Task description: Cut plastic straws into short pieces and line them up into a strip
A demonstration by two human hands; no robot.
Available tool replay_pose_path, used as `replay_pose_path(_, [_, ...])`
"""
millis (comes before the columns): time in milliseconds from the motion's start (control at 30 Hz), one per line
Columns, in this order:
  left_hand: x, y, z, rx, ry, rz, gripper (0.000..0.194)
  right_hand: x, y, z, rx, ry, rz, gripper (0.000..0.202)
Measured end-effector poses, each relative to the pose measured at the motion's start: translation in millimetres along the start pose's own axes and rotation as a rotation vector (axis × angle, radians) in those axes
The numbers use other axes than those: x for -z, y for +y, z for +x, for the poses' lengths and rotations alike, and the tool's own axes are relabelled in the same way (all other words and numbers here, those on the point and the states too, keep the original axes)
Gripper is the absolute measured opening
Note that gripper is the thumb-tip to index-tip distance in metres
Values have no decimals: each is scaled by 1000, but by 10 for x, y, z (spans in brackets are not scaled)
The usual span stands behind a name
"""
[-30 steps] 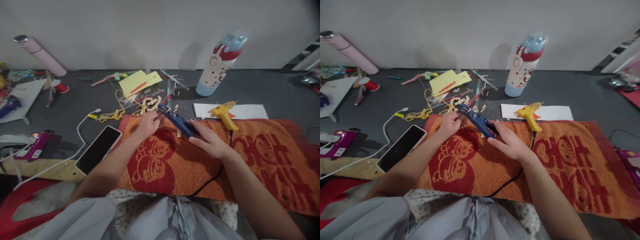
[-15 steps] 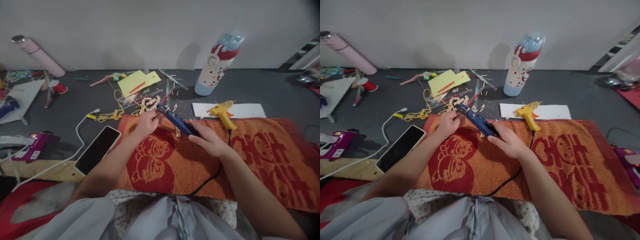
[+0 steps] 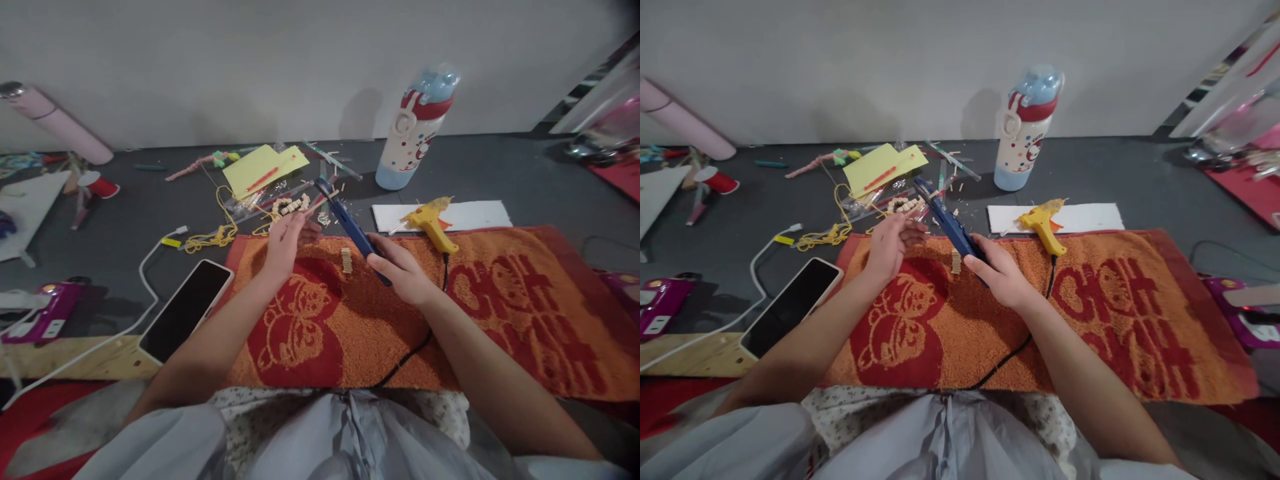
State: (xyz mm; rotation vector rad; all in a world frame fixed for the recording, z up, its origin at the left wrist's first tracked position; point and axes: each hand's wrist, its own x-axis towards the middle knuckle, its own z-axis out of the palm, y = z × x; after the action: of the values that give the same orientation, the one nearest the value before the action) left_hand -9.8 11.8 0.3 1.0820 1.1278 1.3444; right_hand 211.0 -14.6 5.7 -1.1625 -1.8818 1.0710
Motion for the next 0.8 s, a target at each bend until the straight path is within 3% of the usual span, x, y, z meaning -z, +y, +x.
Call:
replay_pose_path(100, [-134,-15,-116,68,-83,11,38,-81,-52,8,17,-29,74,55])
replay_pose_path(233, [-314,-19,-315,0,-267,24,46,-187,-80,-4,54,-77,95,57])
replay_pose_path(400, [-377,-3,-433,84,-258,-83,58,-235,-75,-21,125,-140,42,58])
replay_pose_path(800, [-393,-55,-448,38,-185,-39,51,-224,-60,-42,120,-131,-30,59])
